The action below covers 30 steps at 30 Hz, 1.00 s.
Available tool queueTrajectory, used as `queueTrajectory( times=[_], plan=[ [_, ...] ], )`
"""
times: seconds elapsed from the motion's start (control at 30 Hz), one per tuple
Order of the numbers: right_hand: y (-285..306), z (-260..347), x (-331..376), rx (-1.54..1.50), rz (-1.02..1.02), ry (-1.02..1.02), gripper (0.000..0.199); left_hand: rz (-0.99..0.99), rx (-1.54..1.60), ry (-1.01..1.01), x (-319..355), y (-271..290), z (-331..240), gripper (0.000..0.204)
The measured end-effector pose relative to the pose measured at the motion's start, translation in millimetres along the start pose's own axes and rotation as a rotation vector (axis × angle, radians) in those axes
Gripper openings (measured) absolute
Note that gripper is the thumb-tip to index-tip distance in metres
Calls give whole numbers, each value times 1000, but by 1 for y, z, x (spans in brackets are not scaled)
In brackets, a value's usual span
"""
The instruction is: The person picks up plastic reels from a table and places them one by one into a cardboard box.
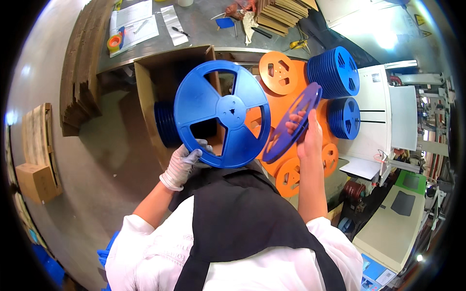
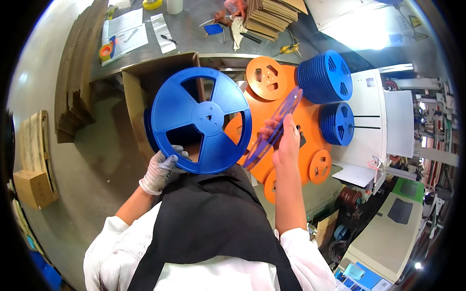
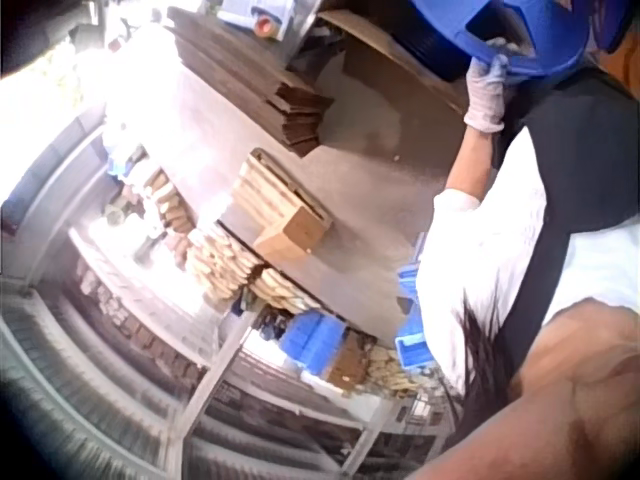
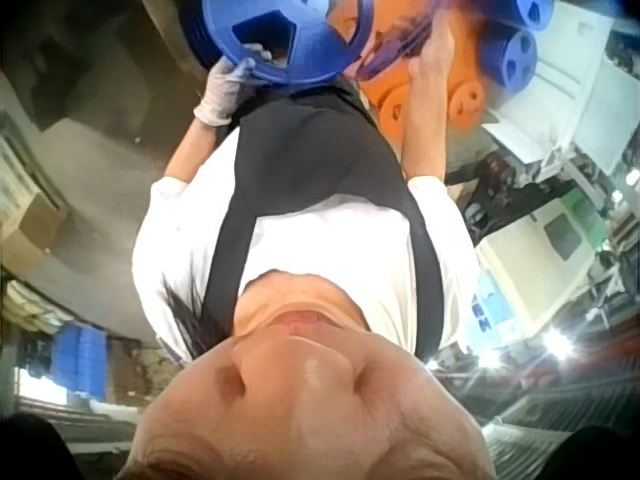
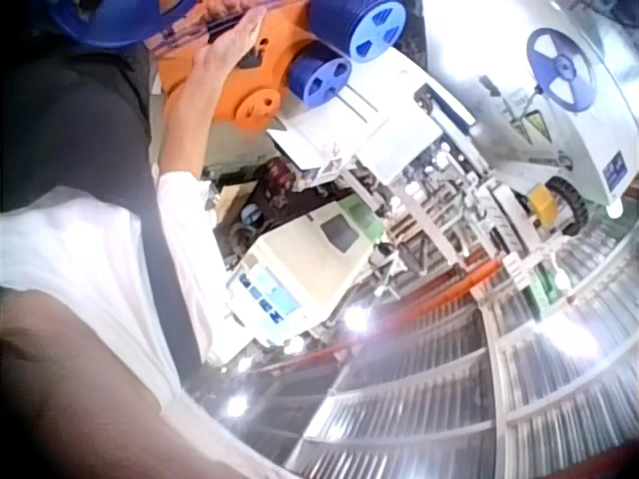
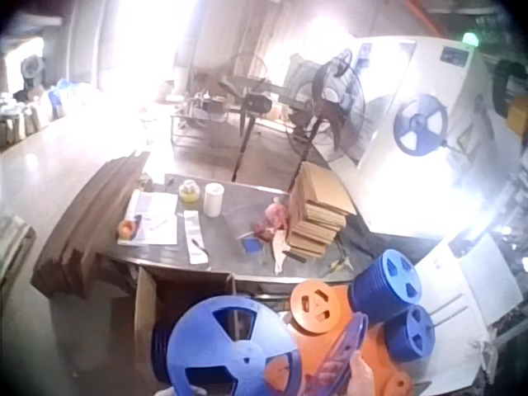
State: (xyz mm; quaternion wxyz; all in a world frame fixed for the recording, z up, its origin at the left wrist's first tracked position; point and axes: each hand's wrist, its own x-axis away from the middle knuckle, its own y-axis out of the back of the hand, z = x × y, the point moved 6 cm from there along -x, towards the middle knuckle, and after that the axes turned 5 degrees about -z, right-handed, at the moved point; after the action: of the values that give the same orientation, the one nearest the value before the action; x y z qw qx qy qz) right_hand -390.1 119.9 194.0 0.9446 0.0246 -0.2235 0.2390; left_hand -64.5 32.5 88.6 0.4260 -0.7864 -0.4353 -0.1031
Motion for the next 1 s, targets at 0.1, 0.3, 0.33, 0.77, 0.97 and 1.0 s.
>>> queueTrajectory(
  times=[0.1, 0.3, 0.33, 0.77, 0.97, 1.0],
  plan=[
    [16, -4, 7, 84, -83, 52, 38, -68, 117, 65, 6, 14, 0, 36],
    [42, -19, 4, 153, -175, 40, 49, -116, 242, 69, 14, 32, 6, 36],
    [46, -22, 4, 125, -180, 24, 49, -125, 236, 65, 13, 32, 6, 36],
    [38, -57, 25, 263, -10, 4, 47, -634, -389, 41, -55, 133, 23, 26],
    [47, -69, 31, 297, 11, -19, 48, -762, -711, -71, -147, 186, 41, 26],
    [51, -69, 33, 295, 5, -22, 47, -767, -823, -57, -159, 181, 37, 27]
  ],
)
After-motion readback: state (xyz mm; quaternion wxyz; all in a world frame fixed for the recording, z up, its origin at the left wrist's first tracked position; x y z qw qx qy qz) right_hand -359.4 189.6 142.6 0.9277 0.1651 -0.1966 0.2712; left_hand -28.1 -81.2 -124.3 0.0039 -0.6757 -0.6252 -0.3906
